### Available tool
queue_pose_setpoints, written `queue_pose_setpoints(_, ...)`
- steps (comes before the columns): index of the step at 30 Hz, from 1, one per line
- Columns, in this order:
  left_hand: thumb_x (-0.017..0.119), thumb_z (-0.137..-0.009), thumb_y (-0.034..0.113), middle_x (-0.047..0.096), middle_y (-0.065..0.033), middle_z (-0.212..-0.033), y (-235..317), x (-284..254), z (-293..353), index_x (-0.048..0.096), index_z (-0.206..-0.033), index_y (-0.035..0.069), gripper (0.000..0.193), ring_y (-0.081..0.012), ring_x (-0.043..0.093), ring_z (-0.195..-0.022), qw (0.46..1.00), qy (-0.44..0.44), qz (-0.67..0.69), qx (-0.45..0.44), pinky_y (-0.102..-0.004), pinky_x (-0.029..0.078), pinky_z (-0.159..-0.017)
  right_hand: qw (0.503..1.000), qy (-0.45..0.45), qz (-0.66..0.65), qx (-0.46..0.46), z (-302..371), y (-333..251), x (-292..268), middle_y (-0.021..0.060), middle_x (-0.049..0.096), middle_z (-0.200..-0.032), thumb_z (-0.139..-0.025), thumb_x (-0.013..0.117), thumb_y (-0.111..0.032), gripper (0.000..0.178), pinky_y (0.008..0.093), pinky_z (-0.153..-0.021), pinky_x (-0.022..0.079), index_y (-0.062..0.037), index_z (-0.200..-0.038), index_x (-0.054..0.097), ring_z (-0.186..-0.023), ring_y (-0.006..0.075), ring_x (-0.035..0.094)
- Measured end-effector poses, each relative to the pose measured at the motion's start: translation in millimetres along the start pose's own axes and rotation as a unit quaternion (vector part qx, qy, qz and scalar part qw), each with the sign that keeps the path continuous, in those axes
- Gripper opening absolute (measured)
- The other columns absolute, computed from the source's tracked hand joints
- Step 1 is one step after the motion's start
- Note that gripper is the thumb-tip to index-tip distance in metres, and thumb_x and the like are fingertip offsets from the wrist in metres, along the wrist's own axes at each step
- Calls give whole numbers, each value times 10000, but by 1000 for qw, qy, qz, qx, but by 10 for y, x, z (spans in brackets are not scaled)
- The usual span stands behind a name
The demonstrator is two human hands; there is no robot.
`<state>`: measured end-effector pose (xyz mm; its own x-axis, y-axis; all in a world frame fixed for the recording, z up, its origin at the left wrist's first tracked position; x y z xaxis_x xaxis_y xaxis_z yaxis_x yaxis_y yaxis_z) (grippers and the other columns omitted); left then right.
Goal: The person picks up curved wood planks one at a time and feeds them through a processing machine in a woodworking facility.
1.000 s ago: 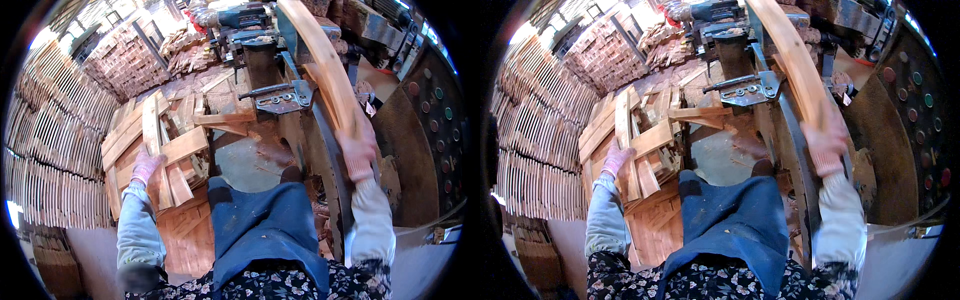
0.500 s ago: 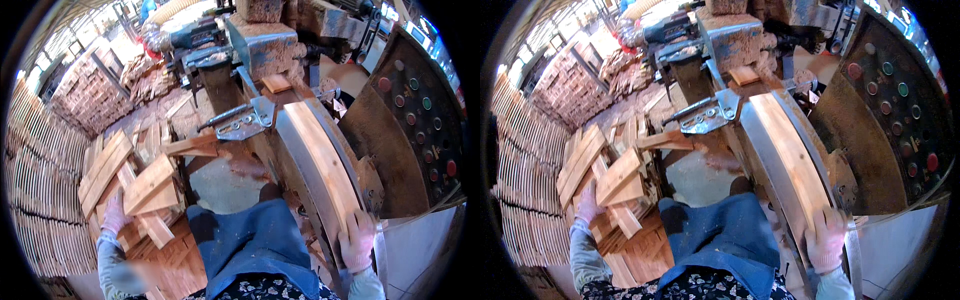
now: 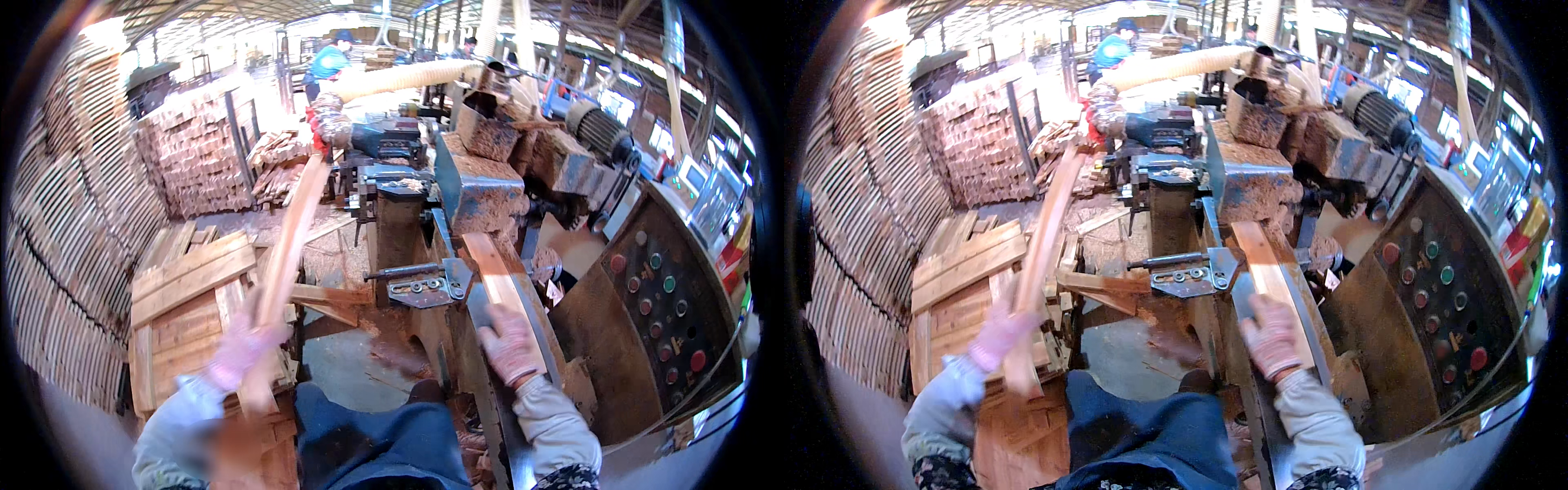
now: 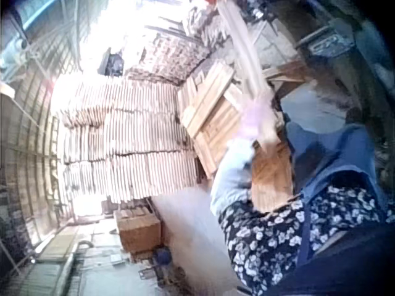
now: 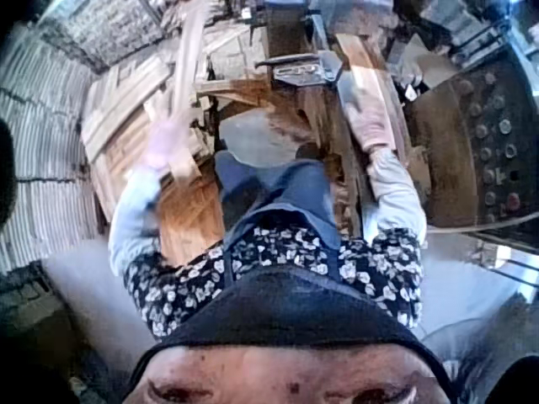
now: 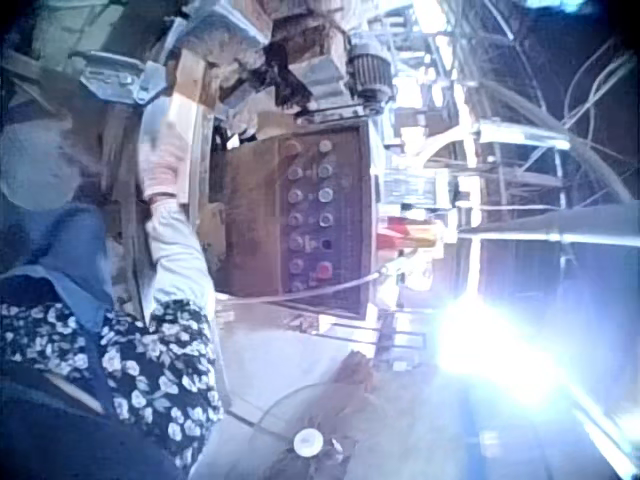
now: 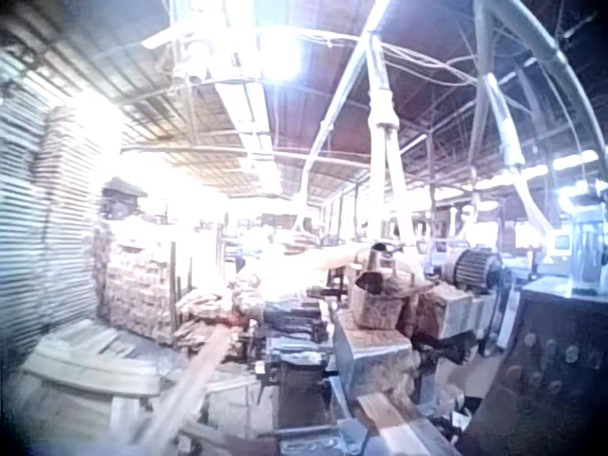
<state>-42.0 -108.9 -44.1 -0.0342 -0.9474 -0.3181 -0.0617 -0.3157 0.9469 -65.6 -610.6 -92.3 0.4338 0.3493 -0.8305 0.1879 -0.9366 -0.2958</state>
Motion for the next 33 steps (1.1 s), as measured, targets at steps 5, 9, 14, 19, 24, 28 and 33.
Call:
queue_pose_setpoints(5, 829, -902, 345, 627, -29, -1007, 542, 1855, -386, 533, -1399, 110, 625, -147, 602, -827, 913, -60, 403, -25, -334, 548, -736, 914, -187, -356, 55, 441, -1315, 187, 204, 448, -1613, -874, 808, -172, 1032, 386, -1253, 296, -56, -1685, 181, -1506, 279, 411)
queue_pose_setpoints(9, 813, -907, 415, 698, -80, -1031, 613, 2818, -245, 544, -1369, 103, 619, -213, 704, -890, 858, -138, 491, -64, -388, 604, -853, 875, -213, -323, 291, 877, -1206, -479, 212, 506, -1539, -750, 869, -280, 1152, 409, -1099, 471, -136, -1693, 224, -1329, 266, 577)
queue_pose_setpoints(14, 795, -910, 237, 450, -213, -1551, 816, 2929, -142, 221, -1648, 18, 960, -270, 455, -1412, 936, -293, 179, 81, -414, 389, -1185, 922, -188, 97, 325, 1986, -712, -1354, 181, 501, -1535, -793, 759, -116, 972, 364, -955, 562, -82, -1659, 319, -1231, 277, 625)
queue_pose_setpoints(19, 769, -892, 406, 562, -274, -1423, -57, 816, -1534, 372, -1576, -36, 907, -416, 541, -1306, 949, 71, -260, 165, -467, 435, -1146, 914, -107, 142, 364, 2904, -614, -1648, 258, 597, -1421, -777, 848, -320, 873, 481, -1111, 460, 5, -1512, 509, -1317, 448, 555)
queue_pose_setpoints(24, 656, -941, 584, 555, -249, -1484, -1321, -1799, -2072, 359, -1606, 3, 931, -392, 525, -1359, 814, 166, -541, -131, -463, 391, -1173, 926, -59, 201, 315, 2488, -437, -1418, 295, 595, -1396, -813, 833, -342, 872, 503, -1123, 450, -12, -1548, 498, -1321, 455, 551)
queue_pose_setpoints(28, 627, -960, 573, 545, -228, -1494, -1972, -2979, -1973, 430, -1549, 51, 812, -393, 492, -1390, 765, 218, -589, -144, -499, 376, -1187, 895, 131, -30, 424, 1520, 60, -888, 218, 537, -1496, -832, 733, -124, 869, 443, -995, 543, -111, -1627, 381, -1298, 360, 588)
queue_pose_setpoints(33, 707, -853, 693, 552, -251, -1505, -1928, -3032, -2118, 501, -1508, 28, 955, -402, 522, -1407, 836, 90, -512, -179, -488, 425, -1163, 916, 211, -158, 303, 573, 497, -400, 146, 401, -1631, -882, 629, -3, 856, 389, -1119, 463, -97, -1672, 312, -1402, 296, 502)
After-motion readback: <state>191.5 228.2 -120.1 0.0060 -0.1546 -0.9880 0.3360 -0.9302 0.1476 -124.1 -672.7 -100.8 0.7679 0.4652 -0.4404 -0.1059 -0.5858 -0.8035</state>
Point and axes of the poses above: each hand's wrist, its own z-axis away from the middle knuckle, its own x-axis out of the palm, y = z × x, the point moved 9 cm from there along -z, towards the middle knuckle
